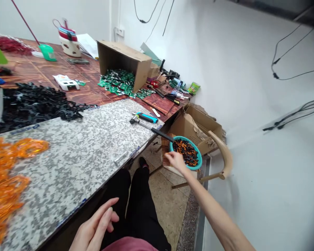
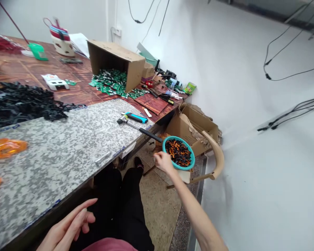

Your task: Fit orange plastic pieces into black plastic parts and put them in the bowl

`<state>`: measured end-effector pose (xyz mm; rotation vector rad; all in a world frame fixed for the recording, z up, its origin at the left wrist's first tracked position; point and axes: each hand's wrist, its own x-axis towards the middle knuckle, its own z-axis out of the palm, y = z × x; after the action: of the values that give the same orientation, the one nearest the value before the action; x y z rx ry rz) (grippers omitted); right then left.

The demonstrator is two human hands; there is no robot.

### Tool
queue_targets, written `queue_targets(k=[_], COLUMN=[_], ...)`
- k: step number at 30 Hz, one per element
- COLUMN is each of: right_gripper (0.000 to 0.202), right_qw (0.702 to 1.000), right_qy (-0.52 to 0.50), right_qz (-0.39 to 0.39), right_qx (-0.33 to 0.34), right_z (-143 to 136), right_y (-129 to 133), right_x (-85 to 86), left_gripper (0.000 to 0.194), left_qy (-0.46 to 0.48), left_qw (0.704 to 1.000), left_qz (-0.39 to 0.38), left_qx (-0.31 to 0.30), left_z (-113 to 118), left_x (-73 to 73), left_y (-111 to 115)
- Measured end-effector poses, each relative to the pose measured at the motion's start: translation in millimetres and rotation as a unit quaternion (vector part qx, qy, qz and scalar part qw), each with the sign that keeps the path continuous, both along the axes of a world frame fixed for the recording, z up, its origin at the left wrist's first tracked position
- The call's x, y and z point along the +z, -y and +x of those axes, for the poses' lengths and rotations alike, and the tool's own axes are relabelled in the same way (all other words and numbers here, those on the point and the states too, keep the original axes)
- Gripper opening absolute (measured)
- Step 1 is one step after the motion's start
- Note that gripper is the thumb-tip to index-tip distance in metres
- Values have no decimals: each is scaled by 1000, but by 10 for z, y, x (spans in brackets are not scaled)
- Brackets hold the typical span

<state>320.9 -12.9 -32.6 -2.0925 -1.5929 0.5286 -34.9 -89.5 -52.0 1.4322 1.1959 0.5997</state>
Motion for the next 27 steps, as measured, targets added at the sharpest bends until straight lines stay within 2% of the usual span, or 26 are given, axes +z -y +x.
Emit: queue_targets(k=[3,5,7,9,11,13,16,18,19,21,23,25,27], right_gripper=[29,29,28,31,38,40,33,29,26,20,19,21,23], right_qw=[991,979,968,961,960,963,955,938,929,915,906,904,910], right_qy=[56,81,92,88,67,33,-14,-37,-38,-36,-28,-16,0], right_qz=[46,84,127,175,219,251,281,250,232,208,186,170,160], right_qx=[-115,-166,-195,-196,-160,-88,92,236,284,345,379,391,381], right_z=[589,795,834,717,441,1,-890,-1520,-1814,-2320,-2701,-2959,-3101], right_y=[-66,-60,-72,-151,-306,-483,-676,-766,-812,-916,-1032,-1154,-1294], right_x=[7,48,105,174,262,379,573,652,664,632,553,464,395], left_gripper=[49,47,42,39,39,38,37,37,37,37,37,38,39], left_qy=[19,38,50,64,92,113,138,154,161,172,176,179,178], left_qw=[999,997,995,992,989,986,980,976,974,970,967,962,958], left_qz=[-3,-11,-16,-14,-4,12,37,49,54,64,74,81,93], left_qx=[29,61,84,107,112,118,137,148,152,158,170,187,203], left_z=[-148,-206,-226,-219,-209,-212,-244,-273,-288,-321,-358,-395,-431], left_x=[-38,-10,67,171,271,347,416,440,448,456,461,470,487], left_y=[23,57,101,134,139,120,97,105,114,139,163,178,179])
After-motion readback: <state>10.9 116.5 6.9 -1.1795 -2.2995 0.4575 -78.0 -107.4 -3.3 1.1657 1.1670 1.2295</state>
